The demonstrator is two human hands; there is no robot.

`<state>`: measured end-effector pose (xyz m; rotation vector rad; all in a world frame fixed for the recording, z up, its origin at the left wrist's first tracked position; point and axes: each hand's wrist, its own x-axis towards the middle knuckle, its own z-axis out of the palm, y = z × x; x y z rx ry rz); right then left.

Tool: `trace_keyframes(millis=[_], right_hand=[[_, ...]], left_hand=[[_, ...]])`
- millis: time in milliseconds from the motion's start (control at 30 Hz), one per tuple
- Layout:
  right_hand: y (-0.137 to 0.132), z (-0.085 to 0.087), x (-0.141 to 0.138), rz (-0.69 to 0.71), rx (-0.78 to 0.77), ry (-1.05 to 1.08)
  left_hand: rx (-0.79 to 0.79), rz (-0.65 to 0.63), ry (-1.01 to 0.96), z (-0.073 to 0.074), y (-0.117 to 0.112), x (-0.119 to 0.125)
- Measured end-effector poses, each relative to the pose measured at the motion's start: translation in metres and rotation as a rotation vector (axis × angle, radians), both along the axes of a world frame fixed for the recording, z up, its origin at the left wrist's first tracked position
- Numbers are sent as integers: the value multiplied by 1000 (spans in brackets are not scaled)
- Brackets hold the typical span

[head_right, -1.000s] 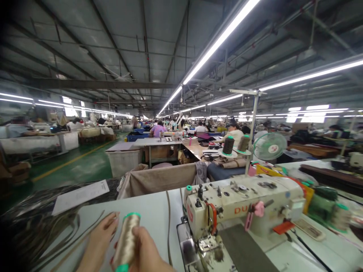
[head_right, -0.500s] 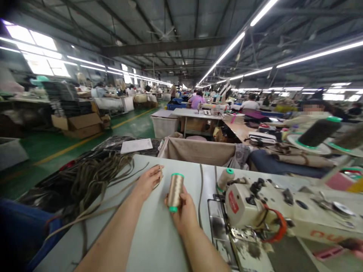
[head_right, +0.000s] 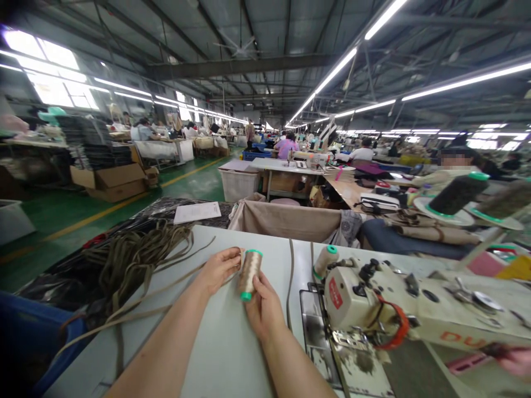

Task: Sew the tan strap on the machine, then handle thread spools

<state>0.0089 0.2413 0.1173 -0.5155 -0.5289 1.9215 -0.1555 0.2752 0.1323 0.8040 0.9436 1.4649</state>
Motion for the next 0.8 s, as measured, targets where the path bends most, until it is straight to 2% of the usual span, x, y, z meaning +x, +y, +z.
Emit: trace_keyframes(millis=[100,333,500,600,700,800], right_hand=[[0,-2,0,12,-25,55],[-1,-5,3,97,-95,122],[-4,-5,4,84,-122,137],[-8,-5,1,87,-122,169],[-5,-7,-4,65,-147,240],[-2,-10,-6,56,-189,309]], left_hand=[[-4,-18,37,1,-1,5],[-17,40,155,0,-1,9],[21,31,236,4,-5,13],[13,13,261,-2,-5,13],[-69,23,250,-11,1,9],[-131,-11,205,-14,4,6]])
